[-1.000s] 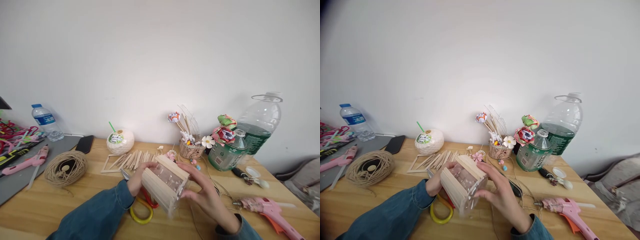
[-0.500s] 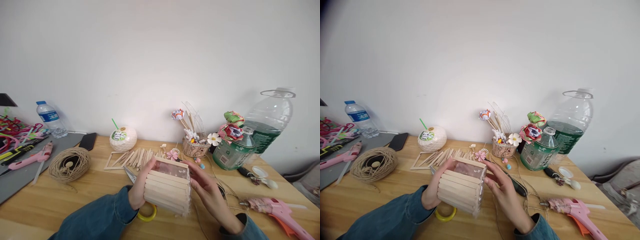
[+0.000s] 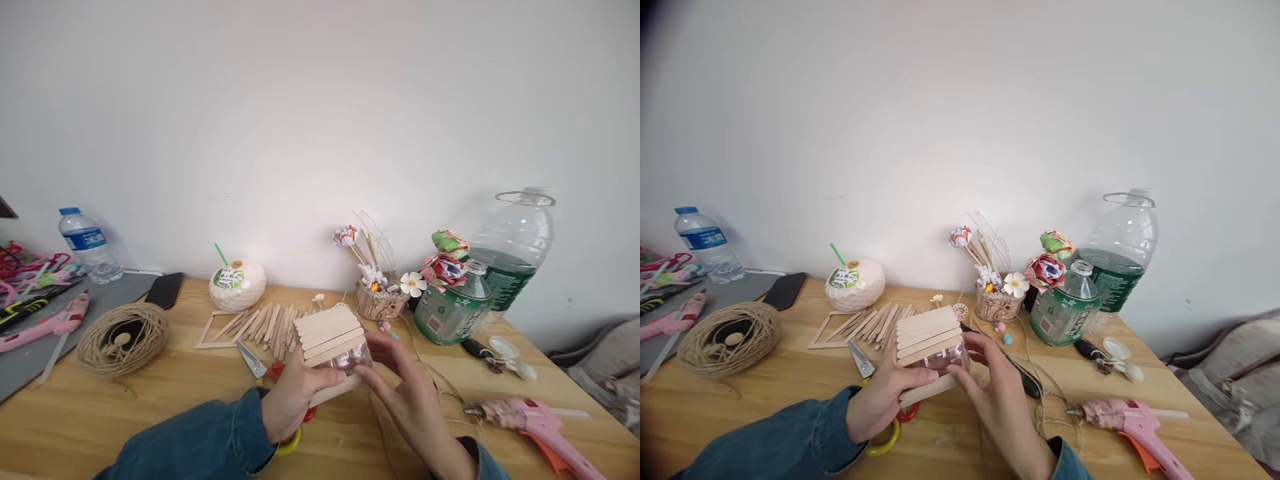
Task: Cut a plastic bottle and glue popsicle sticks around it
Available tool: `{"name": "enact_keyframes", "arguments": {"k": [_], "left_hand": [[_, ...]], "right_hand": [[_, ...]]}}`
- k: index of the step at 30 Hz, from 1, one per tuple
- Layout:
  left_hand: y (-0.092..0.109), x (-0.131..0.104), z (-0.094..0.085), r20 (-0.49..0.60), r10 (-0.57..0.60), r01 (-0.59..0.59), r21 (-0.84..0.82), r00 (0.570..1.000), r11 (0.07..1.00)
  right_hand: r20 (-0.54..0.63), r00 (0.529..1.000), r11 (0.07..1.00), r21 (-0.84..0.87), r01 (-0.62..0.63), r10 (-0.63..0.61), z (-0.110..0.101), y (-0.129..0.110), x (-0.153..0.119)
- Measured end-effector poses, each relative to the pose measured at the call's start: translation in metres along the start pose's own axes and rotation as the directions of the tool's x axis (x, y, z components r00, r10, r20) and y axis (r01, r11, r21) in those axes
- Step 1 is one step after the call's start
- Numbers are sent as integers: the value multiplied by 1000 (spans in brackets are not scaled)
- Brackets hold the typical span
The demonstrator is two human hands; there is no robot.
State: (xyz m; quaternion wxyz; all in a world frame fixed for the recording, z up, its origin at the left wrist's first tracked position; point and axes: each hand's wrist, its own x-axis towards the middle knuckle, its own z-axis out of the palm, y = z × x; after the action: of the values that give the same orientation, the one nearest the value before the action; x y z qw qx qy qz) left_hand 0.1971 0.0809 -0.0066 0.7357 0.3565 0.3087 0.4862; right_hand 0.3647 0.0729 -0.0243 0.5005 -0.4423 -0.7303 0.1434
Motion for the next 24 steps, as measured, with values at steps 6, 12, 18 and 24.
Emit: {"name": "enact_keyframes", "arguments": {"k": [6, 12, 18, 24], "left_hand": [[-16, 6, 5, -57, -10, 9, -21, 998, 1000], [-26, 9, -2, 17, 27, -28, 48, 999, 998], [-37, 6, -7, 78, 78, -92, 190, 994, 978], [-42, 2, -5, 59, 75, -84, 167, 995, 982]], "right_hand": [[-55, 998, 990, -144, 3, -11, 1, 8, 0], [-42, 983, 876, -461, 141, -180, 3, 11, -3], [107, 940, 705, -635, 315, -324, 2, 16, -10], [207, 875, 642, -610, 465, -437, -1, 17, -18]]}}
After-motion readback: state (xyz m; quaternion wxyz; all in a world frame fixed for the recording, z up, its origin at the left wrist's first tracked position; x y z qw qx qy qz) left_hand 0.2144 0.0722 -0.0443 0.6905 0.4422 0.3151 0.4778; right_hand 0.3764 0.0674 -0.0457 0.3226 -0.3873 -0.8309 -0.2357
